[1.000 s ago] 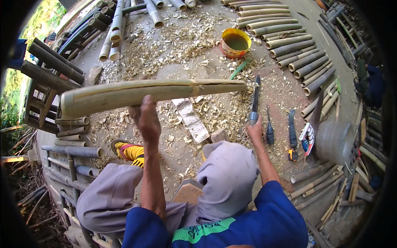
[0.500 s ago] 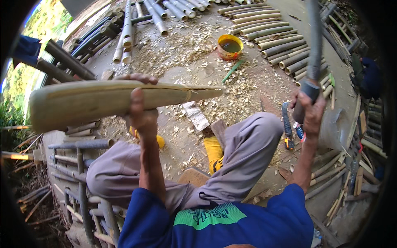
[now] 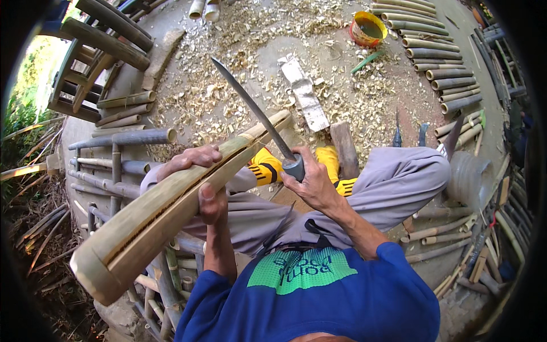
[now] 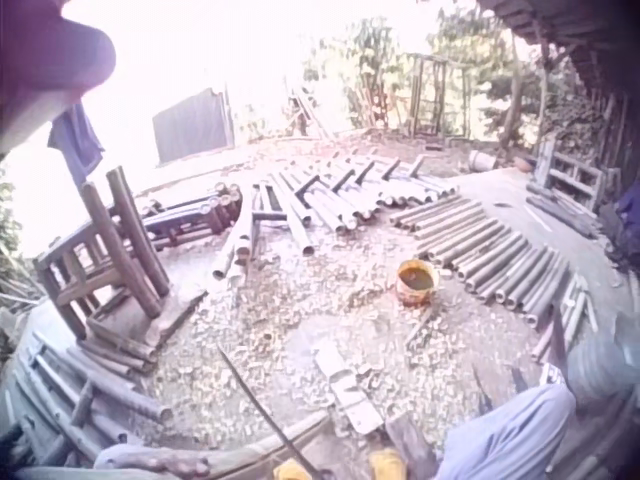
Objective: The person splits a long bamboo pole lengthwise using a chisel and a wooden mallet. They position the chisel on the bamboo, strike it with the mallet to drive the blade through the material, and rotate the pole to continue the split along its length.
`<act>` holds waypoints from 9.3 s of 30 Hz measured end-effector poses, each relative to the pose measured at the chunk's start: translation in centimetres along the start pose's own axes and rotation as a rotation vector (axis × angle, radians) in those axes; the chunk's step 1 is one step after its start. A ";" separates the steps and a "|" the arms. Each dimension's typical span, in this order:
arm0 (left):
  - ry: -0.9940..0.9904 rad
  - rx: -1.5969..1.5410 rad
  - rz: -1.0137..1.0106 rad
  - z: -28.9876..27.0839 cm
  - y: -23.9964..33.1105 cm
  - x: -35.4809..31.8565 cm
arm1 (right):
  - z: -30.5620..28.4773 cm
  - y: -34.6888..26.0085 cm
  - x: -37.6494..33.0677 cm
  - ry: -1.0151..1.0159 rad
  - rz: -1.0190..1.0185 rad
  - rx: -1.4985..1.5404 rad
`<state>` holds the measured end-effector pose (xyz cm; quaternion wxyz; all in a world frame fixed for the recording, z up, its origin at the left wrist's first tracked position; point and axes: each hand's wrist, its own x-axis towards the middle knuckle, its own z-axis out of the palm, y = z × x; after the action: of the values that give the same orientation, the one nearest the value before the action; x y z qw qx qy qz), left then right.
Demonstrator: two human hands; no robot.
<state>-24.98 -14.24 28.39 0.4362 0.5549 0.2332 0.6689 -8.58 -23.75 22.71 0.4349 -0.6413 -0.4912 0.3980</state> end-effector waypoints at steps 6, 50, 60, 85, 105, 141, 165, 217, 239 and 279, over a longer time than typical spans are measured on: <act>-0.014 -0.013 0.011 -1.6 0.0 0.0 | 2.7 -0.9 1.3 -0.014 -0.030 0.026; 0.072 0.134 -0.024 -0.5 0.9 -0.1 | 3.1 1.1 4.0 -0.150 0.075 -0.292; 0.138 0.191 0.048 -3.4 -0.7 1.6 | 5.0 5.5 5.7 -0.017 -0.090 -0.416; 0.446 0.301 -0.335 -0.7 -10.8 -2.3 | 3.8 16.8 9.6 -0.124 0.367 -0.401; 0.471 0.336 -0.334 -0.6 -11.2 -1.6 | 3.0 10.5 9.9 -0.252 0.454 -0.205; 0.441 0.301 -0.285 -1.6 -12.0 -0.6 | 4.8 21.9 12.5 -0.037 0.367 -0.408; 0.082 -0.670 -0.704 -3.9 -6.6 1.9 | 2.0 1.3 7.7 -0.081 -0.120 -0.271; 0.011 0.350 -0.412 -3.4 -3.4 -1.4 | 3.6 4.9 9.7 -0.214 0.079 -0.314; 0.177 0.376 -0.629 -6.0 -3.7 0.0 | 5.2 14.1 14.8 -0.160 0.103 -0.414; 0.120 0.443 -0.600 -7.0 -3.1 -1.2 | 3.0 19.4 14.7 -0.212 0.247 -0.476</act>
<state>-30.61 -12.47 23.40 0.4679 0.5027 0.5494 0.4760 -2.96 -11.63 2.11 0.1668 -0.7349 -0.5318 0.3864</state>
